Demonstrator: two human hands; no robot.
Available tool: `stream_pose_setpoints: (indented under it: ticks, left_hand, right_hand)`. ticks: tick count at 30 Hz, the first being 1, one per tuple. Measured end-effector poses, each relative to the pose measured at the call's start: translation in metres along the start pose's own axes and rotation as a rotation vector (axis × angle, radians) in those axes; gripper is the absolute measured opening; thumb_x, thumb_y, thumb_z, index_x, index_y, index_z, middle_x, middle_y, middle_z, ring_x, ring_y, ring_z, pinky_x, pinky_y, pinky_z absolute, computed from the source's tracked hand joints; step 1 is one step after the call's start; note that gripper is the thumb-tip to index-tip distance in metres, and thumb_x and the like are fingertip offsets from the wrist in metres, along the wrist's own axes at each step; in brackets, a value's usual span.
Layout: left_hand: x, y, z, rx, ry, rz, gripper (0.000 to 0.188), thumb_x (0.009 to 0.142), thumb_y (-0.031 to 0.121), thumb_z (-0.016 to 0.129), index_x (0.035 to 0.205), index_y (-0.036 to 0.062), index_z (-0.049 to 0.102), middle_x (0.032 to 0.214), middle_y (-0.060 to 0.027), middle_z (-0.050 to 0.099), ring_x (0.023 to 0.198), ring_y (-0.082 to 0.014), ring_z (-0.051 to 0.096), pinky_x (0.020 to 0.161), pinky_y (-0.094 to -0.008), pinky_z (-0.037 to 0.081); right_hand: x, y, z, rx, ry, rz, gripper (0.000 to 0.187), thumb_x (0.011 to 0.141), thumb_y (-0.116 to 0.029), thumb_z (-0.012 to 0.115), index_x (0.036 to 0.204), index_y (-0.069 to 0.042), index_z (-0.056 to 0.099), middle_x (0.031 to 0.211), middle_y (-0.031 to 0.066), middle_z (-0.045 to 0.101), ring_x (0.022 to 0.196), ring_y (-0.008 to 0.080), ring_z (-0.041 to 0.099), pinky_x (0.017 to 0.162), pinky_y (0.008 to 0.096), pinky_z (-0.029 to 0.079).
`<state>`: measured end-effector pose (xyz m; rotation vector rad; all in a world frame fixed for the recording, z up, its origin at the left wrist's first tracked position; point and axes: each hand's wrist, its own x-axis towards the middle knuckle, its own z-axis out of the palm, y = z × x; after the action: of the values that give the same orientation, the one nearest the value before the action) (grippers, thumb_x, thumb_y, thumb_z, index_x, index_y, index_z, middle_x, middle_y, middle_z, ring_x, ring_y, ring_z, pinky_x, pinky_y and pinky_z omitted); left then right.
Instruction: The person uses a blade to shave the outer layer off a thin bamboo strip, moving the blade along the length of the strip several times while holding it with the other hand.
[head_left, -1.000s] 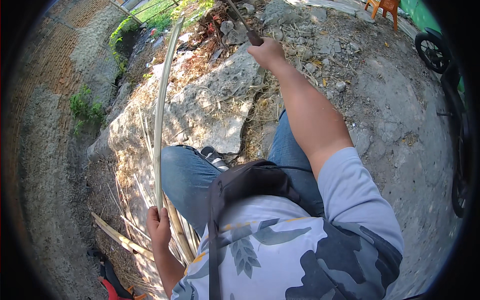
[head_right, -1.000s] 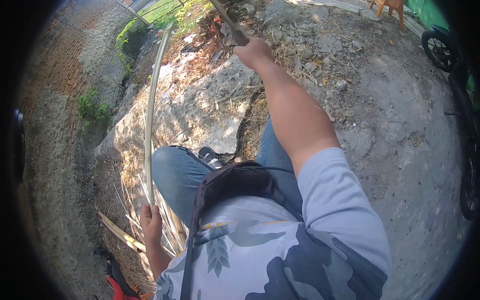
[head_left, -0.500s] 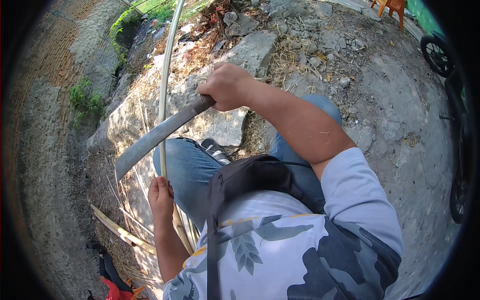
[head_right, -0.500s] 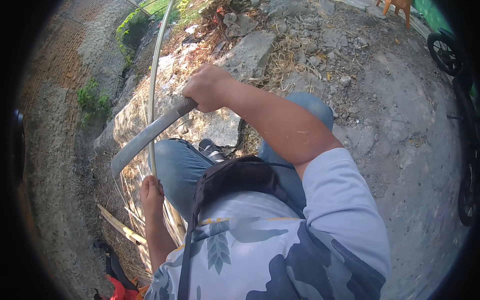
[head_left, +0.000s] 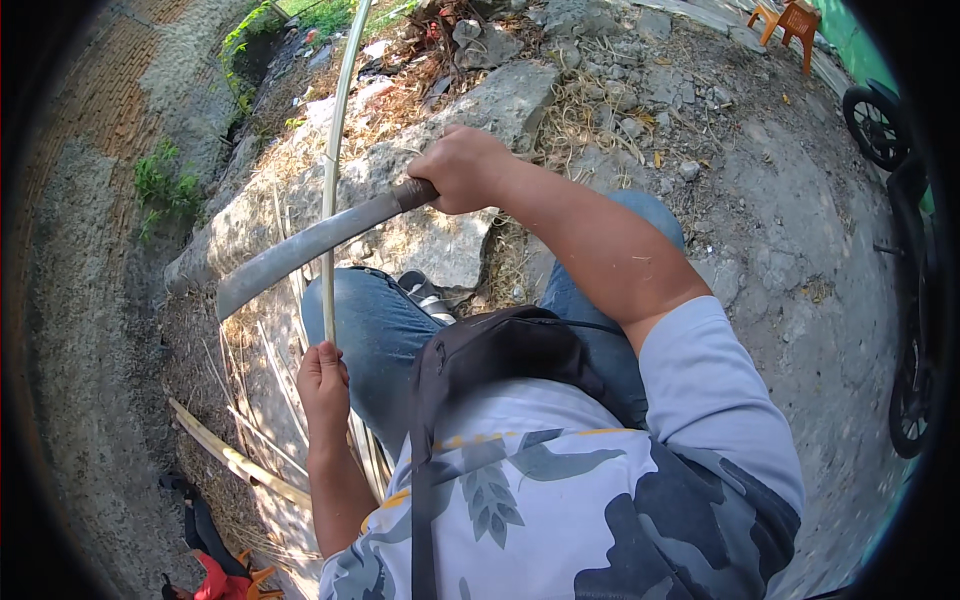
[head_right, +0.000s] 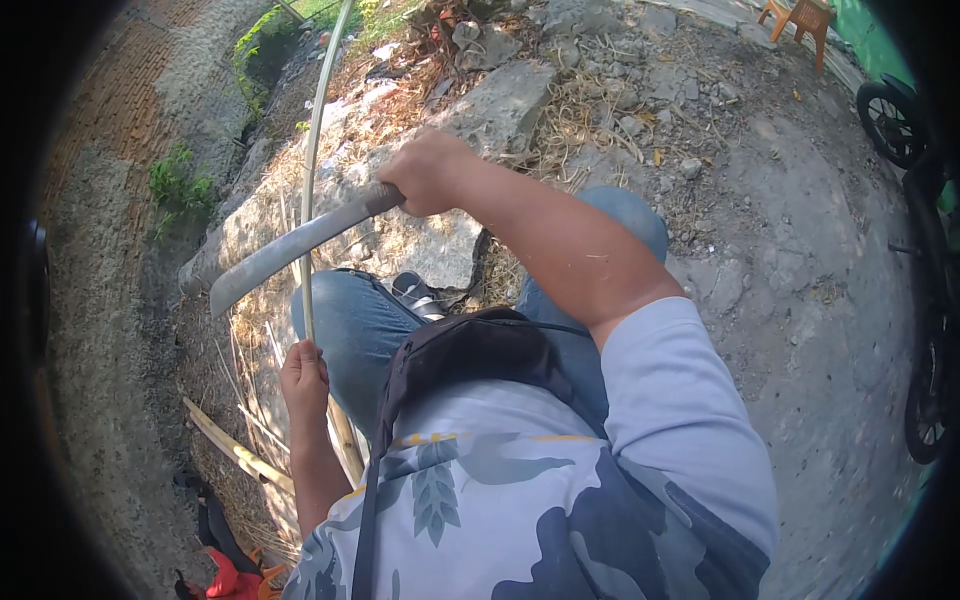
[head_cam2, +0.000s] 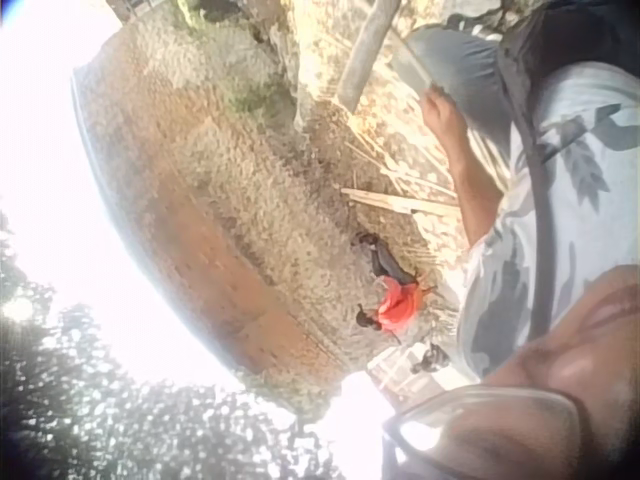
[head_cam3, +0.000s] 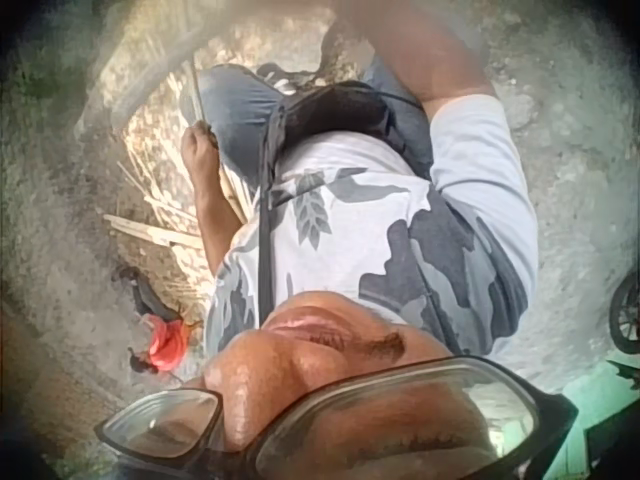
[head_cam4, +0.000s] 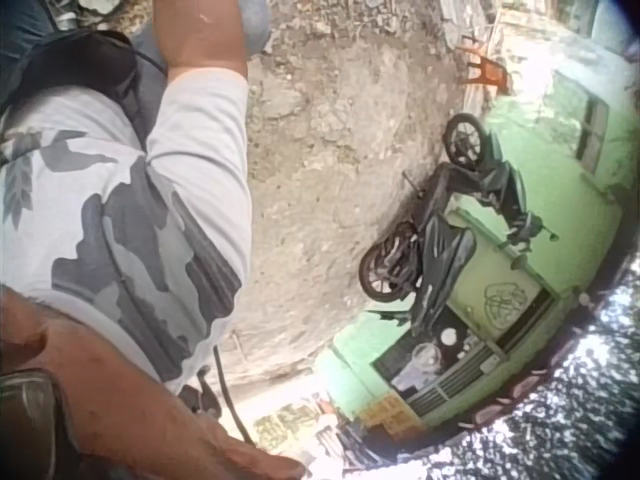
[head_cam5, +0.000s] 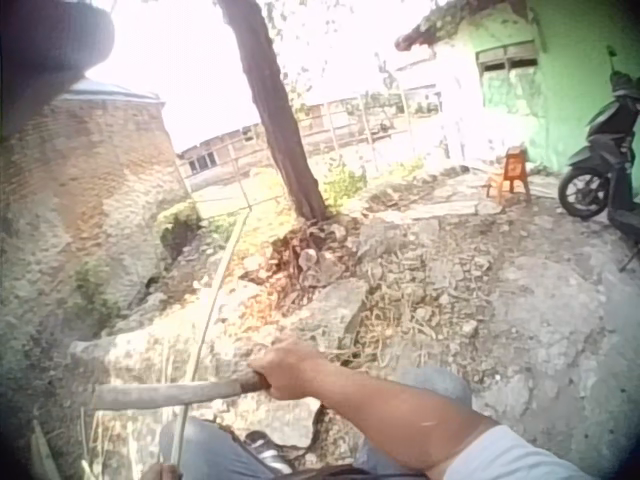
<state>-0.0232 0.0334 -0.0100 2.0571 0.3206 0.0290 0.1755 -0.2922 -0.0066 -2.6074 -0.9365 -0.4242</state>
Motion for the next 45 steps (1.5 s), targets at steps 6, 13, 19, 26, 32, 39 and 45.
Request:
stream_pose_setpoints:
  ticks: [6,13,19,26,32,39,45]
  left_hand:
    - [-0.011,-0.019,-0.012,-0.009,-0.047,0.049,0.037,0.108,0.036,0.051,0.089,0.0057,0.058,0.061,0.0052,0.044,0.055,-0.0035,0.038,0.050,-0.0216,0.029]
    - [-0.012,-0.013,-0.003,0.000,-0.074,0.025,0.033,0.108,0.034,0.052,0.092,0.0061,0.059,0.063,0.0061,0.044,0.056,-0.0026,0.036,0.050,-0.0212,0.028]
    - [-0.010,-0.008,0.008,-0.110,-0.113,-0.001,0.032,0.108,0.034,0.051,0.093,0.0070,0.057,0.062,0.0070,0.043,0.053,-0.0021,0.035,0.048,-0.0207,0.026]
    - [-0.020,-0.029,-0.018,-0.056,-0.159,0.054,0.028,0.108,0.031,0.053,0.095,0.0070,0.058,0.063,0.0080,0.042,0.055,-0.0015,0.034,0.050,-0.0204,0.026]
    - [-0.018,-0.027,-0.003,-0.005,-0.142,0.037,0.026,0.107,0.029,0.055,0.096,0.0067,0.059,0.067,0.0064,0.046,0.059,-0.0023,0.037,0.053,-0.0201,0.029]
    - [-0.016,-0.013,0.009,-0.068,-0.139,-0.048,0.025,0.108,0.029,0.053,0.097,0.0068,0.059,0.067,0.0065,0.047,0.058,-0.0023,0.039,0.052,-0.0198,0.030]
    - [-0.025,-0.017,-0.011,-0.098,-0.181,-0.073,0.024,0.108,0.027,0.054,0.097,0.0064,0.059,0.067,0.0072,0.046,0.057,-0.0019,0.037,0.051,-0.0194,0.029]
  right_hand:
    - [0.003,0.006,-0.016,-0.086,0.027,-0.049,0.011,0.071,-0.023,0.072,0.080,-0.019,0.066,0.074,0.0042,0.070,0.077,0.0262,0.070,0.084,0.0390,0.051]
    - [-0.005,0.041,-0.012,0.003,-0.009,0.275,0.015,0.075,-0.026,0.071,0.086,-0.016,0.068,0.082,0.0079,0.072,0.083,0.0306,0.071,0.081,0.0473,0.056]
    - [-0.002,0.002,-0.005,-0.005,0.009,-0.063,0.011,0.073,-0.024,0.070,0.082,-0.018,0.067,0.076,0.0038,0.071,0.075,0.0261,0.070,0.086,0.0385,0.051]
    - [-0.005,0.037,-0.019,-0.049,-0.009,0.098,0.014,0.072,-0.025,0.072,0.084,-0.018,0.069,0.078,0.0061,0.071,0.079,0.0282,0.071,0.082,0.0416,0.053]
    - [-0.004,0.038,-0.012,0.005,-0.016,0.278,0.016,0.075,-0.026,0.070,0.088,-0.017,0.071,0.085,0.0087,0.073,0.085,0.0310,0.072,0.080,0.0468,0.057]
    - [0.000,0.006,-0.001,-0.020,-0.112,0.051,0.009,0.074,-0.024,0.068,0.081,-0.019,0.067,0.078,0.0040,0.070,0.081,0.0261,0.071,0.086,0.0409,0.051]
    - [0.005,0.022,-0.019,-0.120,-0.062,0.015,0.009,0.072,-0.024,0.070,0.079,-0.019,0.067,0.077,0.0033,0.070,0.079,0.0255,0.070,0.087,0.0385,0.051]
